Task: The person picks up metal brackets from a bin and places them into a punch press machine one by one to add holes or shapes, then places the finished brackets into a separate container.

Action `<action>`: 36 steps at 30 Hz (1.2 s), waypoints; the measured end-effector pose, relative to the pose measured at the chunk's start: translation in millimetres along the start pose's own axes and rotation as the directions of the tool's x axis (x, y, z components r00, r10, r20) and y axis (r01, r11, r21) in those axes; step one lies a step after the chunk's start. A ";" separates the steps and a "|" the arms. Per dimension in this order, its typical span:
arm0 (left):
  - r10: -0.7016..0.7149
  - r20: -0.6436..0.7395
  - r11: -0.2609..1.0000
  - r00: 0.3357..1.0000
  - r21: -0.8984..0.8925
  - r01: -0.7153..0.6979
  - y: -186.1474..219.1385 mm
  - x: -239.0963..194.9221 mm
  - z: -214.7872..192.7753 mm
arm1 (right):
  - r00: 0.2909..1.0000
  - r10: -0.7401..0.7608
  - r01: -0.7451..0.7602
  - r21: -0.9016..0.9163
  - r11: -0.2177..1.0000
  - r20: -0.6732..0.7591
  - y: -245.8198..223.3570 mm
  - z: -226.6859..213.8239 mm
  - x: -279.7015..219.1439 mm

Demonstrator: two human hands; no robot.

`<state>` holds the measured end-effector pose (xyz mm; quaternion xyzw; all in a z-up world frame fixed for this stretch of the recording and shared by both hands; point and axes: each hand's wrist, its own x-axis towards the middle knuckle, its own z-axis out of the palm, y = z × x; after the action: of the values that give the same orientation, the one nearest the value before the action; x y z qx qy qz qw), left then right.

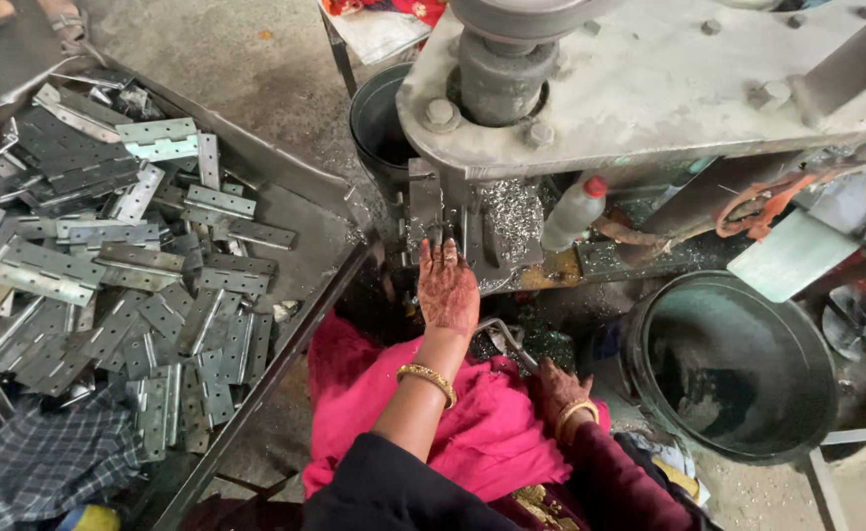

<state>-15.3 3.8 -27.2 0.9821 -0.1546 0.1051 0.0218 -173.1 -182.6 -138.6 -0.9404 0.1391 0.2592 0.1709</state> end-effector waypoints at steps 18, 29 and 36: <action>-0.070 0.289 0.990 0.955 0.136 0.031 -1.9 60.4 -14.4 | 0.976 -0.165 0.128 -0.242 0.962 -0.139 23.2 -17.0 18.3; -0.107 0.220 0.994 0.970 0.055 0.098 -7.5 59.8 -8.8 | 0.970 -0.173 0.138 -0.194 0.971 -0.174 15.3 -18.0 18.6; -0.170 0.261 0.985 0.950 0.080 0.155 2.0 69.9 -8.0 | 0.942 -0.242 0.261 0.055 0.964 -0.234 33.2 42.8 43.6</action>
<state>47.5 -18.4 -4.5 0.9969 -0.0717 -0.0259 -0.0192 -167.5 -203.3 -204.7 -0.9656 0.0471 0.1207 0.2255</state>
